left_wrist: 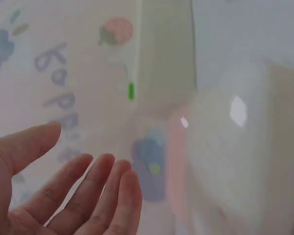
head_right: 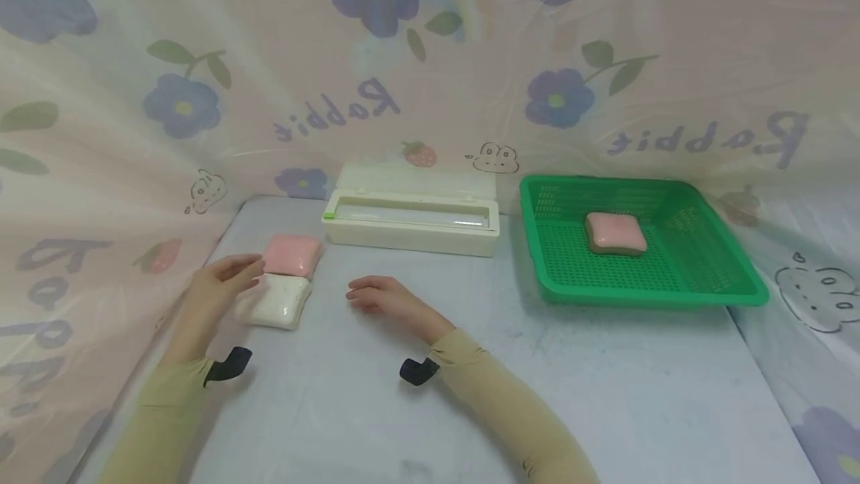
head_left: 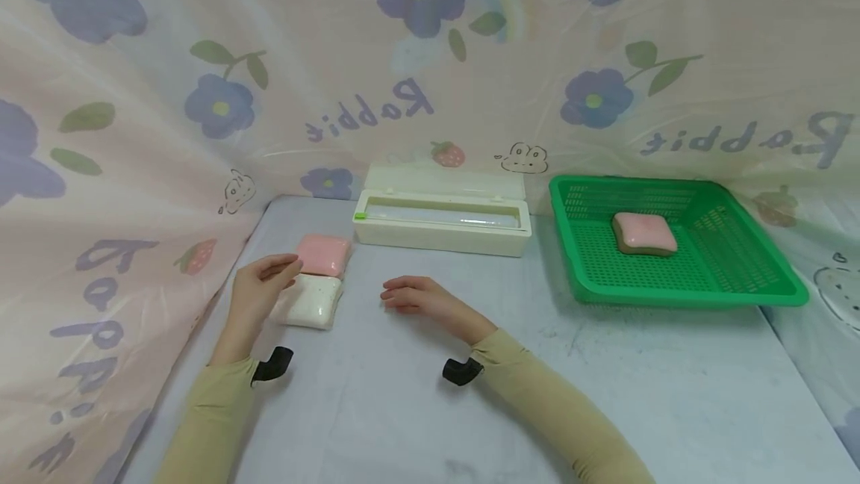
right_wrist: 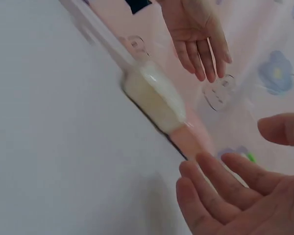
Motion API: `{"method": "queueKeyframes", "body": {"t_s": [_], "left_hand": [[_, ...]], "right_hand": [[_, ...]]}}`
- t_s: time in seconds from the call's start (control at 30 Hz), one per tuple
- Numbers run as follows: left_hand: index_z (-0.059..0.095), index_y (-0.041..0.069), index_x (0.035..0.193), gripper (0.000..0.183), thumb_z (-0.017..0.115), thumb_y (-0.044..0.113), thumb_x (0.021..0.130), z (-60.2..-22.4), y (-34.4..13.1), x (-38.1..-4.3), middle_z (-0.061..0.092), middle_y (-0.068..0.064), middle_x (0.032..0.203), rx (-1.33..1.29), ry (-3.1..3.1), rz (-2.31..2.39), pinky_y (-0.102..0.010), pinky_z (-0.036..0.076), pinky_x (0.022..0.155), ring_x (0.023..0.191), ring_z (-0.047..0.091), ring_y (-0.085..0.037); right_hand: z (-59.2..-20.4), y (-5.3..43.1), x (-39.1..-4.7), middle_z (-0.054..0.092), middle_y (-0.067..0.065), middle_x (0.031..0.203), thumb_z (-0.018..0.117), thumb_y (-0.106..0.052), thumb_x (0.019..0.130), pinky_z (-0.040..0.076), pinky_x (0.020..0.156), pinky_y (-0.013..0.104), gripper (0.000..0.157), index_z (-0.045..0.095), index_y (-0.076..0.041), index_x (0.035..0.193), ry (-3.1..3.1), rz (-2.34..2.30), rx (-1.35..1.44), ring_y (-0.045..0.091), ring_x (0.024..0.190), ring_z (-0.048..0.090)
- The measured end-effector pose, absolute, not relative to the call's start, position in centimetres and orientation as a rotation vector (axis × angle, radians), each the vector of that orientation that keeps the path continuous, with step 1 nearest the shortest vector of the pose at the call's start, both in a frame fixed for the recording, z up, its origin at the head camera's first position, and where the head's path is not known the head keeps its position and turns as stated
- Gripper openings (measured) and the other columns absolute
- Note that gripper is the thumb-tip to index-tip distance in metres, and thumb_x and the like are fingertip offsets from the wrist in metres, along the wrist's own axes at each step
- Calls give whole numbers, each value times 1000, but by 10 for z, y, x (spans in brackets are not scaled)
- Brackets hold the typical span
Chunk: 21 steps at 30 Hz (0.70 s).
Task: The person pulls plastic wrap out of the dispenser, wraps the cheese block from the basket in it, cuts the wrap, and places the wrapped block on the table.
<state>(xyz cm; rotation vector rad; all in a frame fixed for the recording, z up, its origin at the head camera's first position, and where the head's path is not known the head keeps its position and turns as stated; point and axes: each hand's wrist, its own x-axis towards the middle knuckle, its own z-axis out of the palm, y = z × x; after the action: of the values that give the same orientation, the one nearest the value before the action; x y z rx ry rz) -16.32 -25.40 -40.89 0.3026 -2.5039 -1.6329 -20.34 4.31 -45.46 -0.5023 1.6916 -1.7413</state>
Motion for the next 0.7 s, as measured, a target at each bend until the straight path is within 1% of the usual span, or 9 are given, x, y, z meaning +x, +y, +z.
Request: {"method": "queueKeyframes", "body": {"t_s": [0.07,0.17,0.3,0.4,0.5,0.53,0.63,0.7], "left_hand": [[61,-3,123,47,67,32,91,-401,-242,-173,63,-18,116,200,-2513,-1707,-25,55,81,94,65,-16],[60,-1,124,46,67,30,91,-390,-225,-188,63,-18,117,69,-2549,-1757,-23,54,81,97,64,-14],[63,1,122,39,67,26,92,-378,-203,-208,65,-15,114,-101,-2571,-1730,-22,52,83,100,62,-17],[65,2,119,33,66,23,93,-372,-190,-223,66,-14,113,-236,-2570,-1677,-30,51,88,102,62,-23],[65,5,119,31,66,22,93,-371,-182,-238,66,-12,114,-353,-2577,-1626,-36,50,92,105,61,-25],[65,4,119,30,65,20,93,-370,-180,-243,66,-13,114,-381,-2580,-1627,-38,50,92,106,61,-26],[65,3,118,29,66,16,92,-372,-174,-258,66,-14,114,-453,-2595,-1626,-37,50,92,105,62,-26],[65,2,117,27,66,12,92,-373,-171,-268,65,-16,114,-483,-2623,-1613,-37,51,91,104,62,-27]], "right_hand": [[-444,62,-210,56,19,129,52,-17,99,44,101,38,40,49,4,133,1784,-1706,-541,30,118,54],[-425,90,-220,55,20,129,53,-16,99,45,100,39,36,51,1,131,1917,-1667,-552,30,117,55],[-401,124,-235,56,20,127,54,-14,99,46,99,42,33,52,0,129,2090,-1624,-529,33,116,54],[-385,151,-246,58,18,125,54,-14,99,46,97,43,33,53,0,129,2214,-1587,-502,34,117,53],[-372,176,-258,57,17,126,54,-15,99,45,99,46,34,52,0,130,2303,-1554,-488,34,117,52],[-364,182,-259,56,18,127,53,-14,100,44,99,47,34,52,0,130,2325,-1536,-474,34,118,51],[-354,201,-269,55,19,128,52,-15,100,42,99,51,35,51,0,132,2416,-1443,-475,35,116,51],[-350,209,-276,56,21,127,53,-14,100,43,97,52,35,52,1,131,2489,-1352,-489,37,115,52]]}}
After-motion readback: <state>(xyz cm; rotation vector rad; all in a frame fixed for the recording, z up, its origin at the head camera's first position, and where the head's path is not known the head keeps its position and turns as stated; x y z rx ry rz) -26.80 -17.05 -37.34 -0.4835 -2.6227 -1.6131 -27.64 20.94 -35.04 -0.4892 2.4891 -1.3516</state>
